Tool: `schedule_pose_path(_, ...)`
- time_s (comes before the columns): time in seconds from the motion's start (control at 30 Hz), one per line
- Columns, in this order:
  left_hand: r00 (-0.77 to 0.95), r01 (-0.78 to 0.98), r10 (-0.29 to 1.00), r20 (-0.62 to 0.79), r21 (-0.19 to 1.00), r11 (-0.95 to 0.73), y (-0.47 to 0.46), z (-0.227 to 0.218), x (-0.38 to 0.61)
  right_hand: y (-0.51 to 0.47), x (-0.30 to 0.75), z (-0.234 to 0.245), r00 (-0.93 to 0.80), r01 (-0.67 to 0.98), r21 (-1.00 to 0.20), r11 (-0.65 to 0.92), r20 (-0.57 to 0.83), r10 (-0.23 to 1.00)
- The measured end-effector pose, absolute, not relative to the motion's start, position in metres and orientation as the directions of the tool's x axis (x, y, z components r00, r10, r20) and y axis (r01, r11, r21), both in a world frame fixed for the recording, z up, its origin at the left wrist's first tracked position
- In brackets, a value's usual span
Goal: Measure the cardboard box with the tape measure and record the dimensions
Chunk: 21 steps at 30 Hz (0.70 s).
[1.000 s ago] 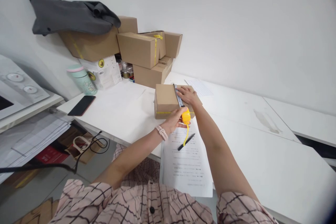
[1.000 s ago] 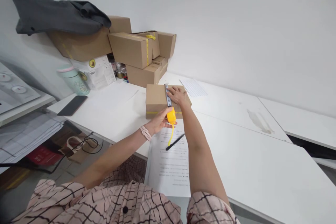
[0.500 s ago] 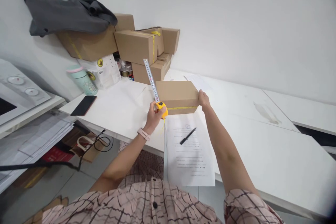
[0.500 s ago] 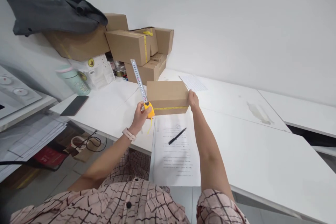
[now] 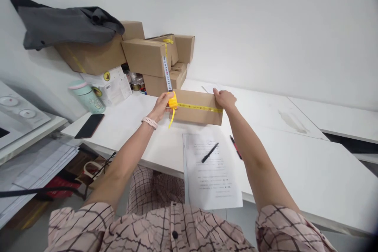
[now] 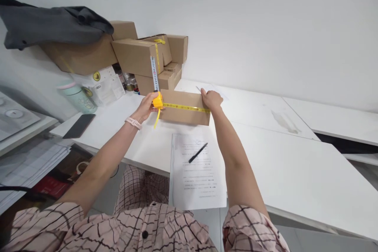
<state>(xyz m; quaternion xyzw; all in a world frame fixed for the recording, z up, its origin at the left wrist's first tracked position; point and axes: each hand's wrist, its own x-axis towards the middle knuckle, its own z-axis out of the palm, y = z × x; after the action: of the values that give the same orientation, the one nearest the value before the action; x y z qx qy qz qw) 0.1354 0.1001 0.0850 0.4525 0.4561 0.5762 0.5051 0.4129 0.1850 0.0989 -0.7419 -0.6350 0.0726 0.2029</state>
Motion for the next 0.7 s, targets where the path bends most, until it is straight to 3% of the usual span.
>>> schedule_pose_path(0.1, -0.103, -0.142, 0.978, 0.182, 0.97, -0.195, 0.093, 0.089, 0.149, 0.202, 0.397, 0.097, 0.119, 0.949, -0.313, -0.03, 0.269, 0.956)
schedule_pose_path(0.17, -0.026, -0.154, 0.974, 0.226, 0.962, -0.227, 0.079, 0.082, 0.162, 0.213, 0.389, 0.095, 0.099, 0.957, -0.288, -0.013, 0.285, 0.953)
schedule_pose_path(0.4, 0.347, -0.199, 0.938, -0.009, 0.976, 0.083, 0.032, 0.026, 0.198, 0.231, 0.382, 0.09, 0.104, 0.951, -0.308, -0.004, 0.309, 0.945)
schedule_pose_path(0.7, 0.395, -0.18, 0.911, -0.118, 0.963, 0.203, 0.027, 0.008, 0.201, 0.228, 0.385, 0.095, 0.084, 0.931, -0.363, 0.016, 0.258, 0.962)
